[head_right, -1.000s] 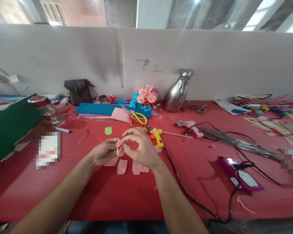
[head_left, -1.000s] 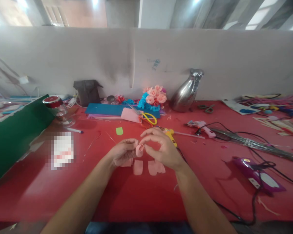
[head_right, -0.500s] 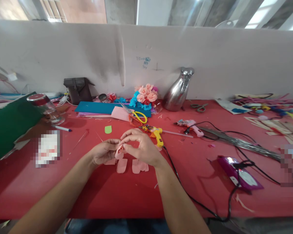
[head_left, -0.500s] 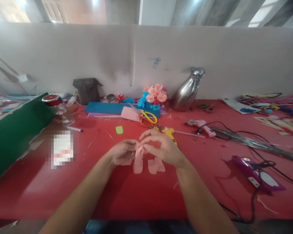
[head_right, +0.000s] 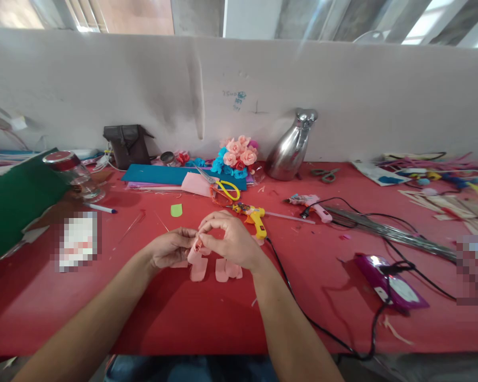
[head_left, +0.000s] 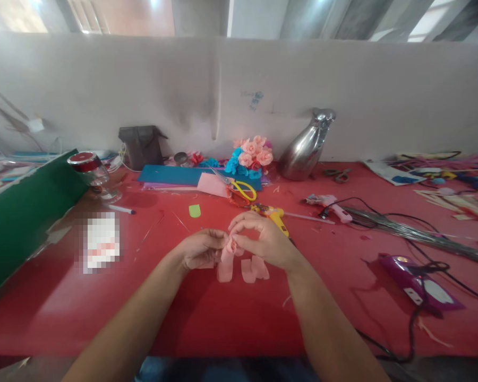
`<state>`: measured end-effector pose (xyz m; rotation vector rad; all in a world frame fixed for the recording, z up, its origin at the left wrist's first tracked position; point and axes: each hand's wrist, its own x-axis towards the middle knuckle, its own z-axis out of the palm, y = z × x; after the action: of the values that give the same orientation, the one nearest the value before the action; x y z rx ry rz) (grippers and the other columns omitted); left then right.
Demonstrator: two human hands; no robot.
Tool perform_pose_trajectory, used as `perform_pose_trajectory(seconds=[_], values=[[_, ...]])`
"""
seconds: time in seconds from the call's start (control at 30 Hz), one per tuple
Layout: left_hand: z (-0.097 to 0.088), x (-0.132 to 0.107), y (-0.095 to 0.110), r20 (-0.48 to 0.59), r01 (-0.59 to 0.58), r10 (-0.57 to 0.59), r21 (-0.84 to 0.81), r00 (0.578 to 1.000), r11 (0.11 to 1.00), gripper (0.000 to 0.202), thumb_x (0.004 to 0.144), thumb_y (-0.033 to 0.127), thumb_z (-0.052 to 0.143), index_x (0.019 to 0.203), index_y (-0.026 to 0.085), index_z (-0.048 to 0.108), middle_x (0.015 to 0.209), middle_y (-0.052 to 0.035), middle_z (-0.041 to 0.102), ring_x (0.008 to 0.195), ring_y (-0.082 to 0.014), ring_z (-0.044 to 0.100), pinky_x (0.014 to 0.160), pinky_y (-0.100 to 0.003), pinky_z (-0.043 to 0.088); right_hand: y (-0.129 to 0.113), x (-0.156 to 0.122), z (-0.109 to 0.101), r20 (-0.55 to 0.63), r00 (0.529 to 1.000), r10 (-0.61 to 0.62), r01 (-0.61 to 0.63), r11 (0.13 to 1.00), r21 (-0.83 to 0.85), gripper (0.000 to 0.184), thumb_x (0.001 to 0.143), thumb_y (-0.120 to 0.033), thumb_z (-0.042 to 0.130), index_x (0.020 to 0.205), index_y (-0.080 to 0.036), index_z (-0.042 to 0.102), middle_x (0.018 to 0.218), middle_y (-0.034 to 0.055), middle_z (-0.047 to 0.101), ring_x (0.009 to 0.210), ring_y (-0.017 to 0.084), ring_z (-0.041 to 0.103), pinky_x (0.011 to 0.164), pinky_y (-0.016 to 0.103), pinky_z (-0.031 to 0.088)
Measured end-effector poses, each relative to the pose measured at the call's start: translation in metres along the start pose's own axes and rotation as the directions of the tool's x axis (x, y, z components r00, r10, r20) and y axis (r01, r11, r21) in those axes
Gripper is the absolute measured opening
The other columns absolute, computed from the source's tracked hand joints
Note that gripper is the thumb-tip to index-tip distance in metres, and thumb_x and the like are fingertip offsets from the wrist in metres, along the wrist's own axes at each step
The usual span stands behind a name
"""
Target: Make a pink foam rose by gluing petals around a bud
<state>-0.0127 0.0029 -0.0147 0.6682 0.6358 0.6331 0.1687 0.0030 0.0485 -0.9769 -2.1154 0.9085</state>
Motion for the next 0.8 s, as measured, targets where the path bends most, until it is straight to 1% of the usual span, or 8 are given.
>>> perform_pose_trajectory(seconds=[0.1, 0.23, 0.33, 0.47, 0.6, 0.7, 0.8], values=[[-0.0011, 0.0007, -0.0004, 0.001, 0.021, -0.021, -0.014, 1.000, 1.000, 0.010, 0.066, 0.017, 0.070, 0.069, 0.011, 0.063, 0.056, -0.0006, 0.053, 0.047, -0.0049, 0.042, 0.048, -0.018, 0.032, -0.0003, -0.0004, 0.0002, 0.022, 1.000, -0.001, 0.001, 1.000, 0.014, 0.010, 0.074, -0.016, 0.059, 0.075, -0.023, 0.067, 0.093, 0.0018, 0.062, 0.092, 0.018, 0.057, 0.087, 0.038, 0.041], [-0.0012, 0.0007, -0.0011, 0.014, 0.020, -0.020, -0.050, 1.000, 0.999, 0.009, 0.062, 0.012, 0.070, 0.066, 0.010, 0.062, 0.054, 0.0004, 0.051, 0.045, -0.0036, 0.040, 0.048, -0.017, 0.032, -0.0044, -0.0013, -0.0018, 0.097, 0.992, -0.076, 0.074, 0.997, 0.021, 0.013, 0.077, -0.020, 0.061, 0.084, -0.026, 0.069, 0.096, 0.0019, 0.060, 0.095, 0.018, 0.055, 0.090, 0.037, 0.040], [0.0004, -0.0004, -0.0008, 0.005, 0.036, -0.036, -0.058, 0.999, 0.998, 0.010, 0.060, 0.011, 0.070, 0.066, 0.010, 0.062, 0.052, 0.0011, 0.050, 0.045, -0.0036, 0.040, 0.048, -0.017, 0.030, -0.0062, -0.0013, -0.0025, 0.129, 0.987, -0.096, 0.094, 0.995, 0.020, 0.009, 0.077, -0.023, 0.062, 0.080, -0.025, 0.070, 0.095, 0.0024, 0.060, 0.093, 0.017, 0.055, 0.089, 0.037, 0.040], [0.0036, -0.0022, 0.0014, -0.011, 0.074, -0.075, -0.028, 0.997, 0.997, 0.009, 0.061, 0.013, 0.069, 0.064, 0.009, 0.061, 0.051, 0.0015, 0.047, 0.044, -0.0037, 0.038, 0.047, -0.017, 0.030, -0.0042, -0.0002, -0.0002, 0.107, 0.992, -0.069, 0.069, 0.998, 0.004, 0.007, 0.077, -0.023, 0.062, 0.074, -0.023, 0.068, 0.093, 0.0021, 0.061, 0.093, 0.017, 0.055, 0.089, 0.037, 0.040], [0.0050, -0.0025, 0.0026, -0.007, 0.091, -0.091, -0.011, 0.996, 0.996, 0.008, 0.062, 0.013, 0.068, 0.063, 0.010, 0.060, 0.049, 0.0022, 0.046, 0.044, -0.0043, 0.038, 0.047, -0.017, 0.031, -0.0017, 0.0005, 0.0011, 0.095, 0.995, -0.025, 0.025, 1.000, -0.005, 0.008, 0.077, -0.022, 0.062, 0.071, -0.022, 0.067, 0.092, 0.0024, 0.061, 0.091, 0.017, 0.056, 0.088, 0.037, 0.041], [0.0043, -0.0018, 0.0019, 0.014, 0.090, -0.090, -0.009, 0.996, 0.996, 0.008, 0.059, 0.011, 0.068, 0.061, 0.010, 0.060, 0.050, 0.0019, 0.047, 0.044, -0.0036, 0.036, 0.046, -0.017, 0.030, -0.0035, 0.0003, -0.0001, 0.127, 0.992, -0.019, 0.015, 0.999, 0.033, 0.006, 0.076, -0.022, 0.062, 0.075, -0.022, 0.069, 0.094, 0.0026, 0.061, 0.092, 0.017, 0.056, 0.088, 0.037, 0.041], [0.0034, -0.0013, 0.0007, 0.003, 0.091, -0.092, 0.024, 0.996, 0.996, 0.010, 0.057, 0.010, 0.068, 0.060, 0.009, 0.059, 0.050, 0.0019, 0.049, 0.044, -0.0030, 0.036, 0.046, -0.017, 0.030, -0.0076, 0.0009, 0.0003, 0.162, 0.986, -0.026, 0.014, 0.997, 0.076, 0.006, 0.075, -0.022, 0.063, 0.075, -0.022, 0.069, 0.094, 0.0030, 0.061, 0.092, 0.017, 0.056, 0.087, 0.036, 0.041]])
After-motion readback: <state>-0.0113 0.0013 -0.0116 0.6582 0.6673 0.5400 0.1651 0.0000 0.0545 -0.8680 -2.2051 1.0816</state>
